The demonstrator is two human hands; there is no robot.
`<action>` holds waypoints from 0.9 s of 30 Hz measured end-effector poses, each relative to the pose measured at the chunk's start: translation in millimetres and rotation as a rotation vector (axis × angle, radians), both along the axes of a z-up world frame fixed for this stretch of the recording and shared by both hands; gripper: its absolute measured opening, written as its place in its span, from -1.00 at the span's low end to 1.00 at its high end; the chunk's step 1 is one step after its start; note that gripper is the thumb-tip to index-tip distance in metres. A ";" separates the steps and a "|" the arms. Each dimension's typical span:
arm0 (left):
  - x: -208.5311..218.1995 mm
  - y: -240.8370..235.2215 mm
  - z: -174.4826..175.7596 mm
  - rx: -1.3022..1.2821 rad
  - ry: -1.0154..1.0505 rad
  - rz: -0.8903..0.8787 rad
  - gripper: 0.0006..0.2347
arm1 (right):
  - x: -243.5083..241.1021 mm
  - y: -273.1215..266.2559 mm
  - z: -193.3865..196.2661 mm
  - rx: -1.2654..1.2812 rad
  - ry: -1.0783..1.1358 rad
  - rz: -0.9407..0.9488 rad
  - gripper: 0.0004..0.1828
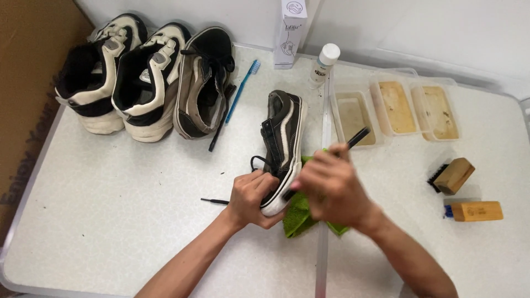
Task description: The person scrubs a black sneaker with a small brush and wipes it with a green cloth. They repeatedly dip the brush into a container of liquid and clean different parts of the shoe, including the toe, sides, and sole, while holding the shoe steady on a white table.
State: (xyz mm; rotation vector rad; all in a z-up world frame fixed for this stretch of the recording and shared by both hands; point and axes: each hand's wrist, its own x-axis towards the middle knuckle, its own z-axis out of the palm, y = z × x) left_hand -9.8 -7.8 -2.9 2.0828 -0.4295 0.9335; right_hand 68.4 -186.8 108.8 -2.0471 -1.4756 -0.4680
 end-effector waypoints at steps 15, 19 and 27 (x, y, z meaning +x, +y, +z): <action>1.4 -3.9 -1.4 0.013 -0.061 0.008 -0.68 | -14.6 5.0 6.5 0.058 -0.175 -0.021 -0.68; -1.8 -6.3 14.6 0.007 -0.088 0.016 -0.73 | -28.8 13.2 0.7 0.080 -0.189 -0.034 -0.66; 1.2 -10.3 10.8 0.068 -0.097 0.023 -0.73 | -24.4 12.9 3.4 0.060 -0.213 0.003 -0.74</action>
